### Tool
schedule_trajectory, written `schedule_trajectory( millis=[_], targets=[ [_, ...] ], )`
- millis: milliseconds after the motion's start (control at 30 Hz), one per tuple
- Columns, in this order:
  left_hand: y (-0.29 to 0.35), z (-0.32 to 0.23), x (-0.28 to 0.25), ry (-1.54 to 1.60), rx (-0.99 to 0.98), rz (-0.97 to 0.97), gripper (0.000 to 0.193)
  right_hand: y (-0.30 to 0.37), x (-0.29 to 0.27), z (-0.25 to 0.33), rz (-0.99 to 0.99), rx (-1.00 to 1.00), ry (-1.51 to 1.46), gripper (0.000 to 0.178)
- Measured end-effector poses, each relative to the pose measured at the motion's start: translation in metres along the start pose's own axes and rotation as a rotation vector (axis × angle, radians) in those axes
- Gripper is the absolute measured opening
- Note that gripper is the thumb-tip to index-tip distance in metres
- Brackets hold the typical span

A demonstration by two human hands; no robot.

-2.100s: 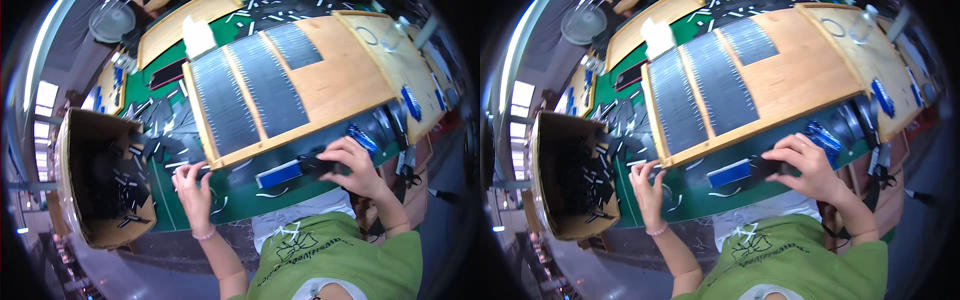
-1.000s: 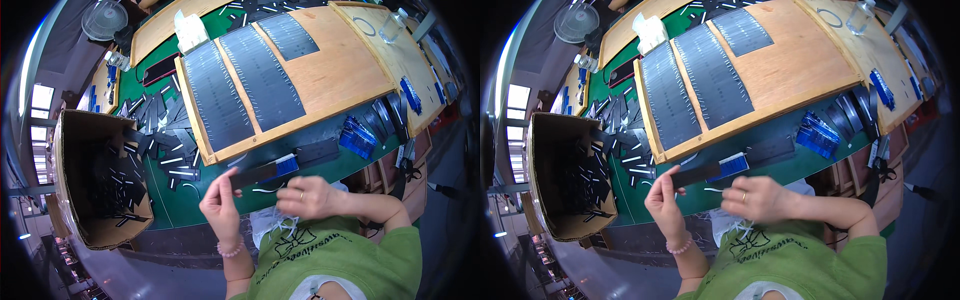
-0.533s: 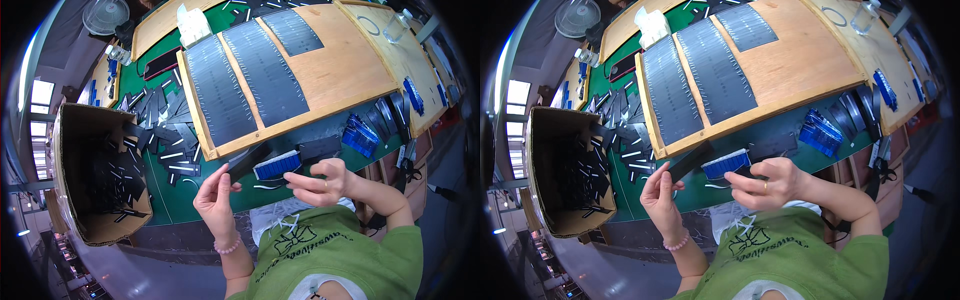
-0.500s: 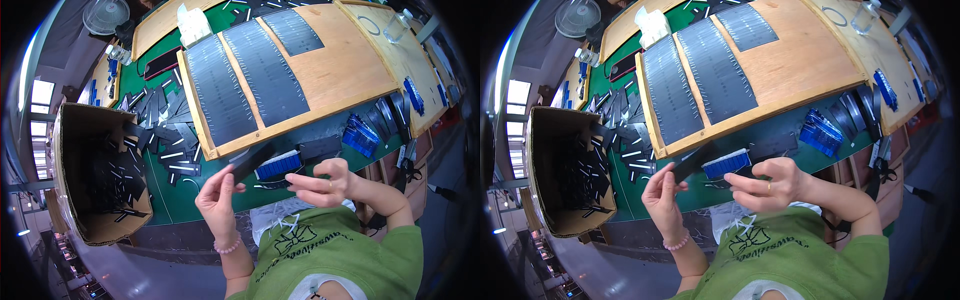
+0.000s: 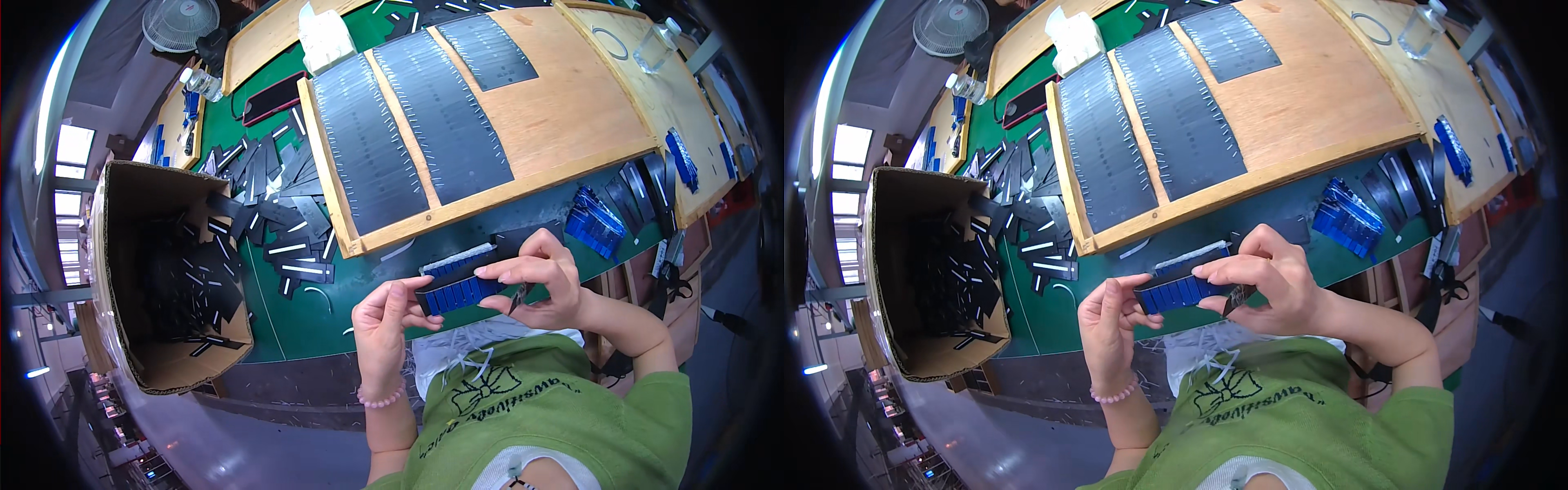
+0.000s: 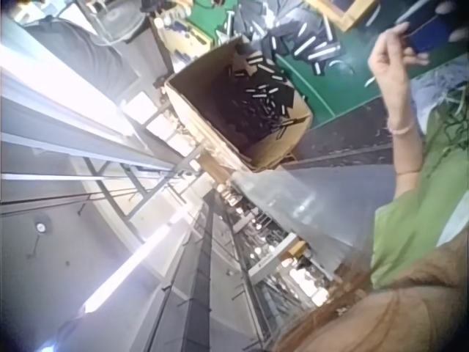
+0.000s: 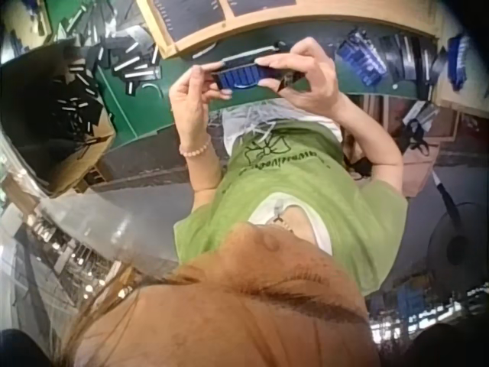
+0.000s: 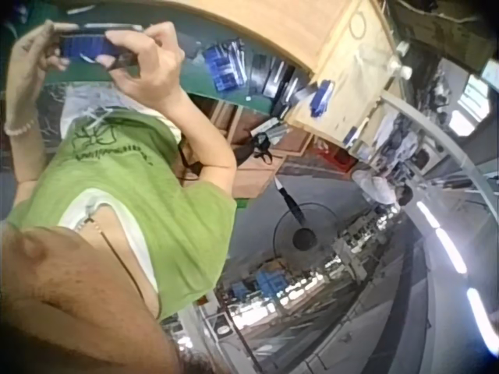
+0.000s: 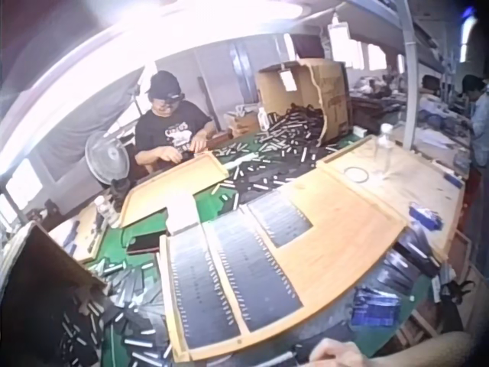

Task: The person peels adhesive backing from black strips and attaches the strips onto small blue solar cell components by hand.

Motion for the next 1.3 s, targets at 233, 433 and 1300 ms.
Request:
schedule_trajectory(
  millis=[233,433,1300],
  targets=[
    [0.000,0.004,0.005,0.006,-0.019,0.025,0.033,0.001,-0.001,0.000,-0.009,0.018,-0.005,0.045],
    [0.000,0.005,0.002,0.054,-0.031,-0.005,0.032,0.000,-0.003,0.001,-0.012,0.016,-0.007,0.044],
    [-0.001,0.017,0.011,0.149,-0.128,0.049,0.015,0.000,-0.002,-0.004,0.034,0.058,-0.074,0.049]
  ],
)
Point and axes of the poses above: each hand's wrist, its own y-axis away from the middle knuckle, its own x-axis out of the palm, z = x × y, the point moved 9 cm from there along -y, towards the middle knuckle, and after that the axes turned 7 degrees about -z, right-handed, at the moved point
